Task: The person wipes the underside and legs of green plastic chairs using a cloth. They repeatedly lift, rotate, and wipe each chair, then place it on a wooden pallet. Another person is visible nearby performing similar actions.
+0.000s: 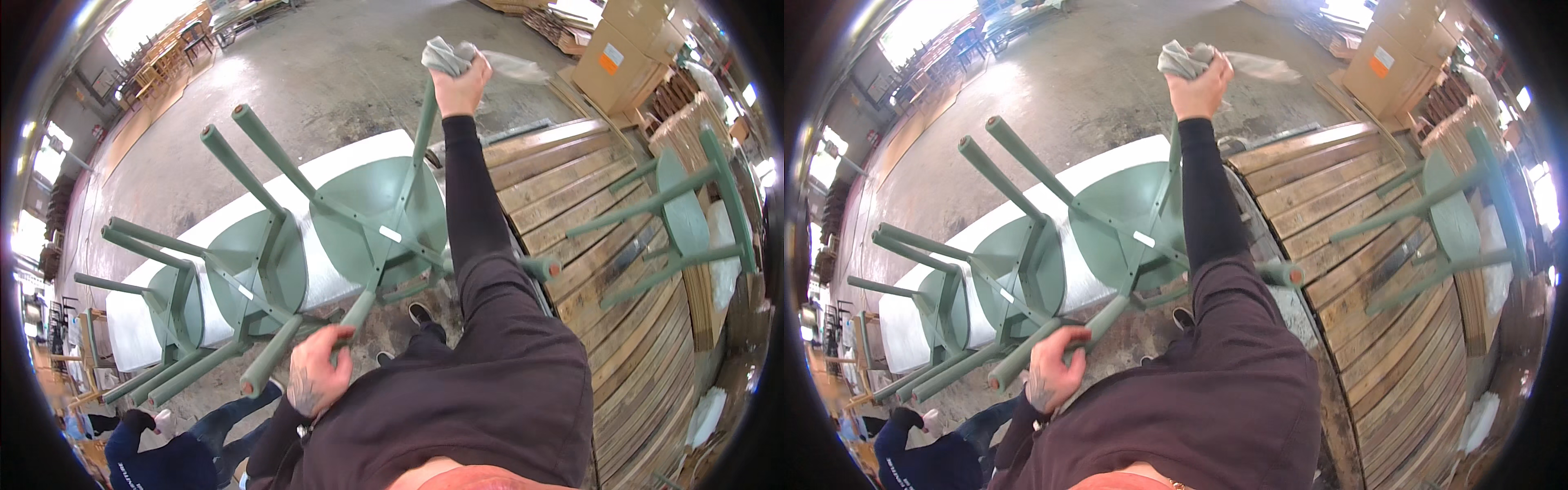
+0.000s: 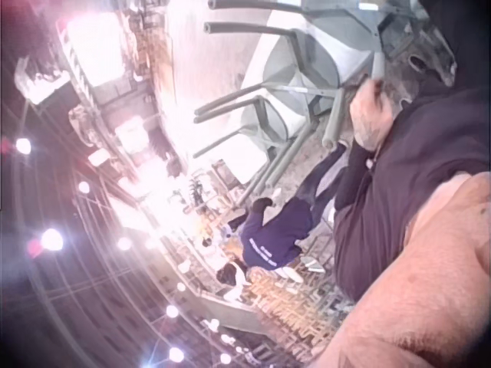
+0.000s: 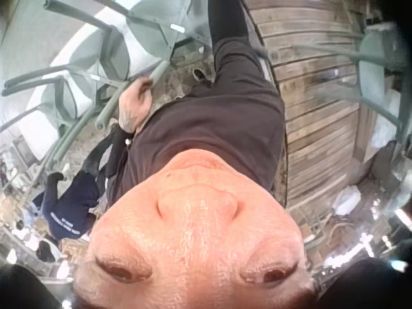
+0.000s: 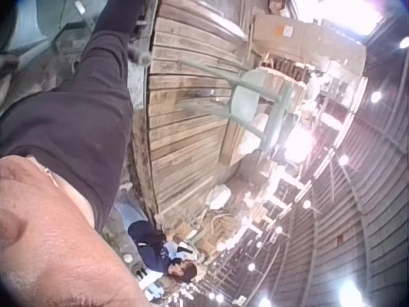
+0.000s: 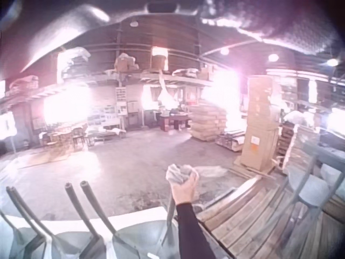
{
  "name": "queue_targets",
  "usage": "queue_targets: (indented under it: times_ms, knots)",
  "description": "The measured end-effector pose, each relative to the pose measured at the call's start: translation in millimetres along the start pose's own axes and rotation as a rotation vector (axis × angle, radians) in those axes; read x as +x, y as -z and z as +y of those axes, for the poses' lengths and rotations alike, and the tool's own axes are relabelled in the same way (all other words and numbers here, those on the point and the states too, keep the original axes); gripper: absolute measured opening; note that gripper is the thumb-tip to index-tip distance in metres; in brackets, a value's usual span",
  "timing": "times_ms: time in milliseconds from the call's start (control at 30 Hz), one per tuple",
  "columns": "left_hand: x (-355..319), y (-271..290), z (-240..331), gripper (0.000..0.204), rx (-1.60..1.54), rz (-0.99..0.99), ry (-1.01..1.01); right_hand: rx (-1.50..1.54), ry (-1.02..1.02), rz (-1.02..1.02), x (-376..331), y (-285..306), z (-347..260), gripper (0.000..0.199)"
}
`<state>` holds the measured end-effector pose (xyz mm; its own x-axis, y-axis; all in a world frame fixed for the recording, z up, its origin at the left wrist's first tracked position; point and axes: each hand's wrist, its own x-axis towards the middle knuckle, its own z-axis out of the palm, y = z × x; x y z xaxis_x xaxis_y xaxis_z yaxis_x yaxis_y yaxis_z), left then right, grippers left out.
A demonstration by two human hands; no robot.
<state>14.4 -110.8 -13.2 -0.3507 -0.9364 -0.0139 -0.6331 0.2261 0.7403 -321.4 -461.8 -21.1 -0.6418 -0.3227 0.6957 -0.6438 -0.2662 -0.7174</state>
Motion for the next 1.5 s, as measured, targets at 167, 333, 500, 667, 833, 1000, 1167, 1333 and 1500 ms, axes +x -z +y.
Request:
queue_targets:
  times_ms: [167, 333, 500, 667, 833, 1000, 1167, 1333, 1500]
  knots:
    - [0, 10, 6, 0.034, 0.069, 0.003, 0.128, -0.362, -0.219, -0.232, 12, -91, 45, 0.069]
    - [12, 4, 7, 0.031, 0.022, 0.004, 0.099, -0.018, -0.339, -0.043, -87, -90, 173, 0.068]
    - [13, 5, 10, 0.031, 0.077, -0.01, 0.161, 0.32, -0.118, -0.015, -54, -108, 133, 0.057]
    - [14, 6, 11, 0.026, 0.041, 0.011, 0.115, -0.182, 0.009, -0.779, 84, -88, 68, 0.042]
    - [22, -4, -9, 0.02, -0.027, -0.006, 0.034, 0.939, -0.697, -0.848, 95, -69, 138, 0.029]
    - [19, 0, 12, 0.014, 0.047, 0.005, 0.119, 0.136, -0.02, -0.907, 97, -79, 106, 0.026]
    - [15, 3, 7, 0.017, 0.031, -0.048, 0.181, 1.024, -0.663, -1.232, 118, -91, 144, 0.03]
    - [26, 4, 16, 0.01, 0.094, -0.065, 0.182, 0.339, -0.2, -0.204, -105, -116, 212, 0.059]
    - [31, 0, -4, 0.006, 0.044, -0.059, 0.091, -0.029, -0.424, -0.62, -138, -74, 282, 0.054]
